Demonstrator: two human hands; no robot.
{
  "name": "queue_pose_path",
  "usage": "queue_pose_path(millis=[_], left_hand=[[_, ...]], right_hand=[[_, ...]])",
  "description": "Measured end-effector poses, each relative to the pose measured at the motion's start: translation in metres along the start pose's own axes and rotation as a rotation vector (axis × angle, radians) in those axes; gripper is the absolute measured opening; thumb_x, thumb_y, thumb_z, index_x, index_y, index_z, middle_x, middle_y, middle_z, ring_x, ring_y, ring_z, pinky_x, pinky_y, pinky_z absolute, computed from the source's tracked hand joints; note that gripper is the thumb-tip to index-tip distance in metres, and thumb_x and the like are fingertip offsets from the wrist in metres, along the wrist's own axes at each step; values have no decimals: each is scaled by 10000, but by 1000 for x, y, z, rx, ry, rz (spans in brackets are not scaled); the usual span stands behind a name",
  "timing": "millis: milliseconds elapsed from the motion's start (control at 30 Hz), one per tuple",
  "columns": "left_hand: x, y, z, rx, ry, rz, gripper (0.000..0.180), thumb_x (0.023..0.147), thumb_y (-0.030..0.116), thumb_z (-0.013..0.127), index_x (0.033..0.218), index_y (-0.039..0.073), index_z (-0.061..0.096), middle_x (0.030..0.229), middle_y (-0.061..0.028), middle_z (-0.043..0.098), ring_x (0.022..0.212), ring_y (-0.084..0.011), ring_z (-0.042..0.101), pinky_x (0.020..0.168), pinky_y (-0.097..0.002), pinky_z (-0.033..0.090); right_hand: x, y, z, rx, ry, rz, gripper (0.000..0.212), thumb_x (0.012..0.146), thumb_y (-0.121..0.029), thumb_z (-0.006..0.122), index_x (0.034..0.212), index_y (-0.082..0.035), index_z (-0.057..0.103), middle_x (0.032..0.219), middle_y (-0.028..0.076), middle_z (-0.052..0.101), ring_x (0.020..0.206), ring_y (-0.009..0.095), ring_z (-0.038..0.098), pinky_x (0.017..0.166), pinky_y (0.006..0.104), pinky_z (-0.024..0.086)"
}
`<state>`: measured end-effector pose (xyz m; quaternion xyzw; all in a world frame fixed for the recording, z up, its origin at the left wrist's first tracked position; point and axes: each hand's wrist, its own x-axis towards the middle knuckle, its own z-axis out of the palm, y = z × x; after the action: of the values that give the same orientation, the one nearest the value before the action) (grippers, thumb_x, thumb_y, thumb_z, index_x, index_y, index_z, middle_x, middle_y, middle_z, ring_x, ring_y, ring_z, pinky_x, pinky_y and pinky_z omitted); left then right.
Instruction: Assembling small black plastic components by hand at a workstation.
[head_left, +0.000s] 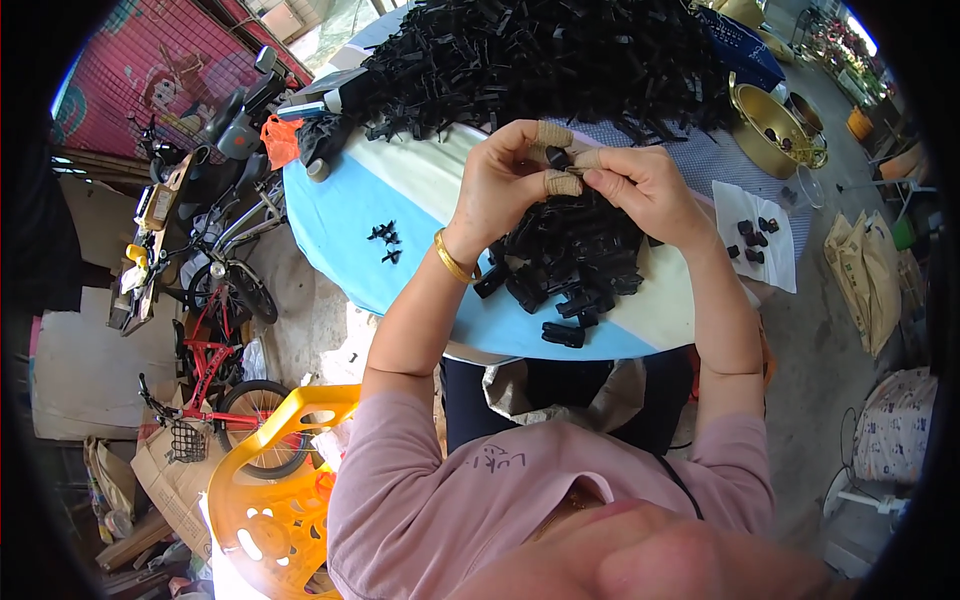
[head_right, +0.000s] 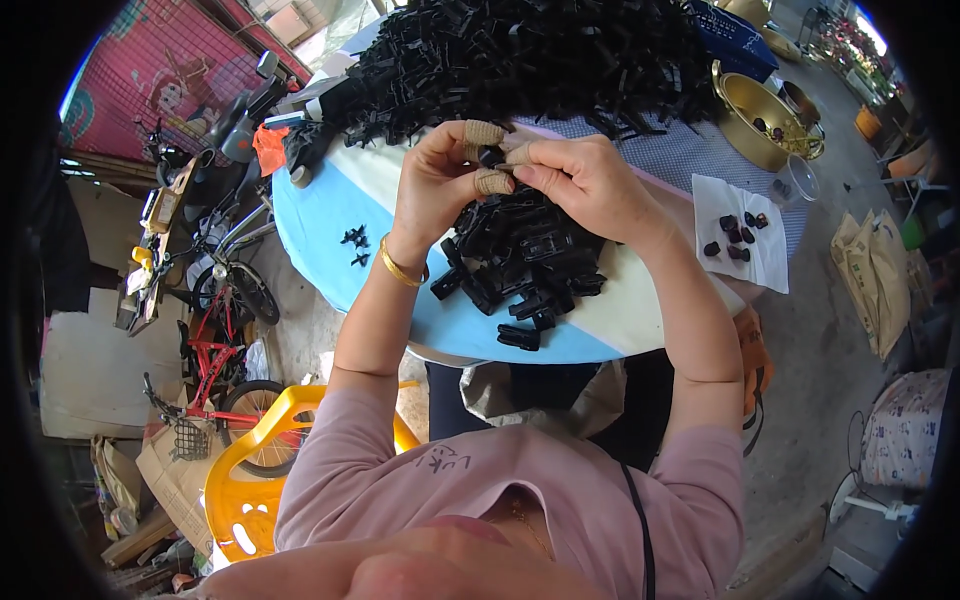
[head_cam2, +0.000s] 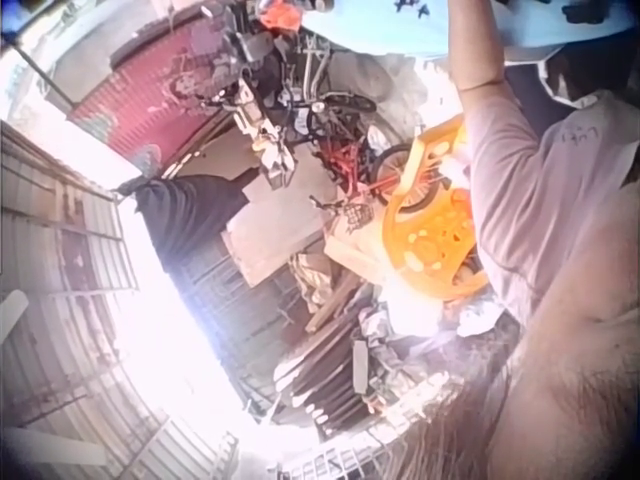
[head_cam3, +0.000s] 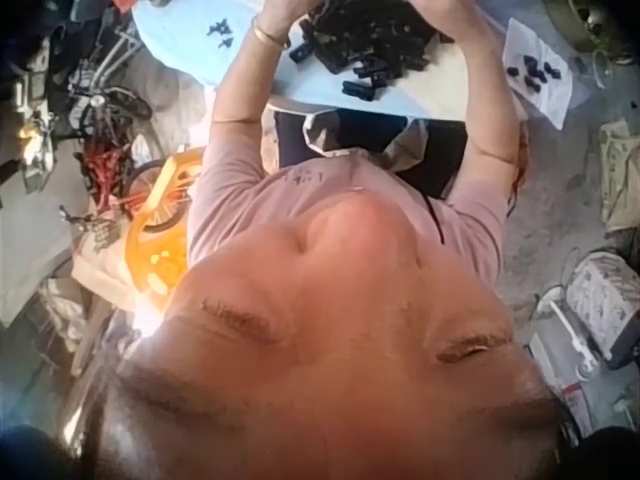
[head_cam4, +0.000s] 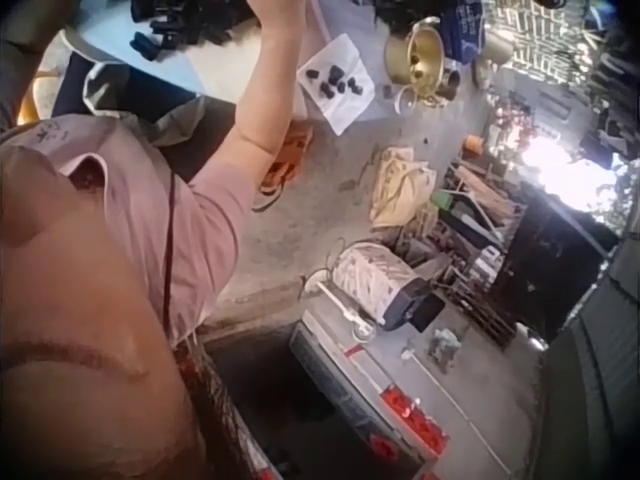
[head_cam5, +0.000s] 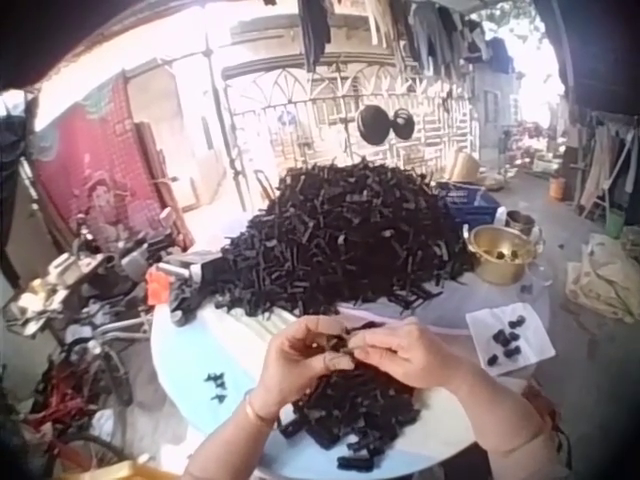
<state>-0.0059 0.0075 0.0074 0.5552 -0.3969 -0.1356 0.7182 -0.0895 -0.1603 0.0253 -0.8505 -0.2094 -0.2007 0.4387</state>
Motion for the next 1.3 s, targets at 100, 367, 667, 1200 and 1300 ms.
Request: queue_pose_path(millis=[100, 367, 667, 1200, 1300], left_hand=[[-1, 1, 2, 27, 18, 6, 351, 677, -89, 683, 994, -29, 545, 869, -57, 603, 709, -76, 579, 589, -183, 494], [-7, -6, 8, 345, 128, 239, 238, 701, -36, 691, 902, -9, 568, 866, -28, 615, 730, -73, 580, 667, -202, 491], [4, -19, 6, 53, 116, 109, 376, 711, -56, 671, 1049, -10, 512, 946, -67, 596, 808, -103, 583, 718, -225, 500], [-2, -17, 7, 575, 140, 253, 311, 716, -26, 678, 1002, 9, 559, 879, -13, 623, 737, -69, 583, 659, -193, 468], [1, -11, 16, 519, 189, 272, 322, 688, 13, 684, 987, 4, 563, 763, -65, 580, 658, -144, 551, 580, -233, 463]], right_hand=[[0, 0, 0, -24, 0, -23, 121, 836, -61, 553, 894, 27, 612, 636, 67, 574, 529, 85, 498, 487, 208, 390], [-1, -6, 10, -135, 65, 126, 125, 838, -70, 553, 888, 31, 608, 662, 88, 593, 549, 88, 511, 507, 216, 398], [1, 12, -2, 295, 35, 250, 173, 877, -99, 505, 978, 1, 604, 613, -51, 459, 538, 18, 379, 478, 170, 307], [4, 11, 2, 190, 61, 291, 157, 856, -122, 538, 912, 3, 614, 621, -12, 523, 549, 32, 428, 486, 186, 337], [1, 17, -8, 285, 114, 325, 155, 845, -120, 563, 945, -12, 610, 615, -53, 478, 545, 11, 404, 472, 169, 310]])
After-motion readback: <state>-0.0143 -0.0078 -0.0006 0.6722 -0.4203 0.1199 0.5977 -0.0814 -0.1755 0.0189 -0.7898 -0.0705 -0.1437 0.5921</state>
